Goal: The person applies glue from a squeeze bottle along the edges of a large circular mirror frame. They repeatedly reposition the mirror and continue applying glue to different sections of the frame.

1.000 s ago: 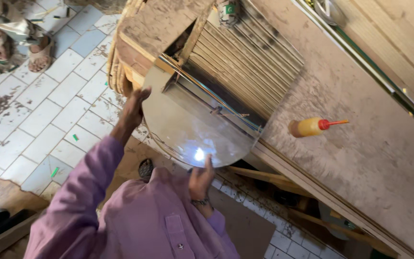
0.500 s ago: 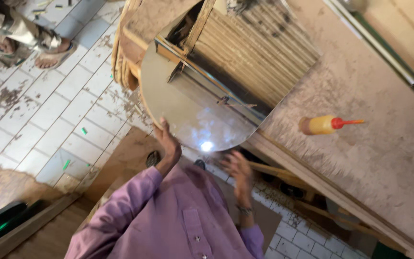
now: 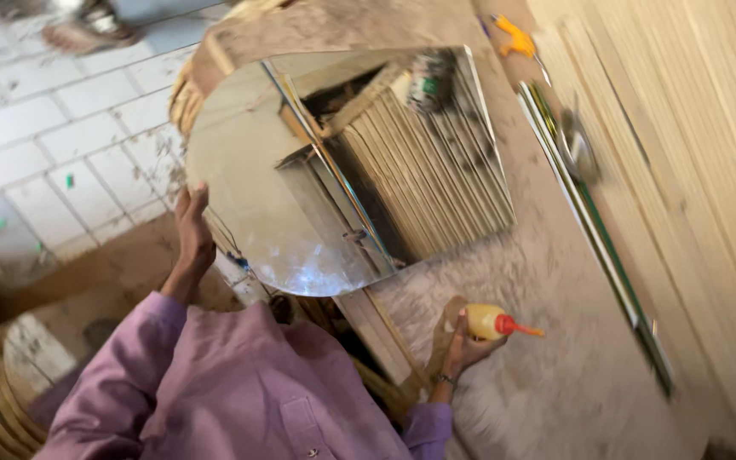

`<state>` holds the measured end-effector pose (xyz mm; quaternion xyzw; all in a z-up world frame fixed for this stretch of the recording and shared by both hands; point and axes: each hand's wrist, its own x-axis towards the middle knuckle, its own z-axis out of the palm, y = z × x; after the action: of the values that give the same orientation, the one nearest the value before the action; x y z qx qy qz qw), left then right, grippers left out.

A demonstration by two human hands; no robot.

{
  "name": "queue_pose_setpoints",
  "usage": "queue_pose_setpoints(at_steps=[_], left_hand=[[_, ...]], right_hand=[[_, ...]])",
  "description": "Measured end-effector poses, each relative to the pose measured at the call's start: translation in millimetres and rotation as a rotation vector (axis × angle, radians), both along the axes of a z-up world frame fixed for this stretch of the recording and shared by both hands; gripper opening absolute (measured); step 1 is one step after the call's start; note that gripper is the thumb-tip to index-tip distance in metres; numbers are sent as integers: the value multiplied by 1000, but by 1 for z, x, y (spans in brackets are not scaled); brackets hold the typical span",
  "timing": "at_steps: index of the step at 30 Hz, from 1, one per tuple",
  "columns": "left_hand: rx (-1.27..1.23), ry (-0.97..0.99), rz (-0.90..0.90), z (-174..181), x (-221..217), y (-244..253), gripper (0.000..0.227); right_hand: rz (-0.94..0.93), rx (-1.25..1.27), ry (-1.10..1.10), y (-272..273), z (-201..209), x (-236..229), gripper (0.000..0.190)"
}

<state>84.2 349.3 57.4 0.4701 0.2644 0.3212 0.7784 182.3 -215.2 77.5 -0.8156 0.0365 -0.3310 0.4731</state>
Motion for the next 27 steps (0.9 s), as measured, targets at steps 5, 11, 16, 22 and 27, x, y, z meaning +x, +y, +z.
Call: queue_pose_setpoints(at_steps=[5, 11, 16, 22, 27], left_hand=[[36, 173, 150, -18, -16, -28, 61], [-284, 259, 67, -53, -87, -94, 60], [-211, 234, -3, -63, -118, -115, 56], [-90, 339, -43, -32, -136, -64, 60], [280, 412, -181, 48, -117, -2, 51]], right_hand=[[233, -123, -98, 53, 66, 43, 116], [751, -48, -100, 169, 130, 65, 118], [878, -389, -187, 264, 156, 69, 127], [1031, -147, 117, 328, 134, 63, 107], [1104, 55, 416, 341, 156, 51, 88]])
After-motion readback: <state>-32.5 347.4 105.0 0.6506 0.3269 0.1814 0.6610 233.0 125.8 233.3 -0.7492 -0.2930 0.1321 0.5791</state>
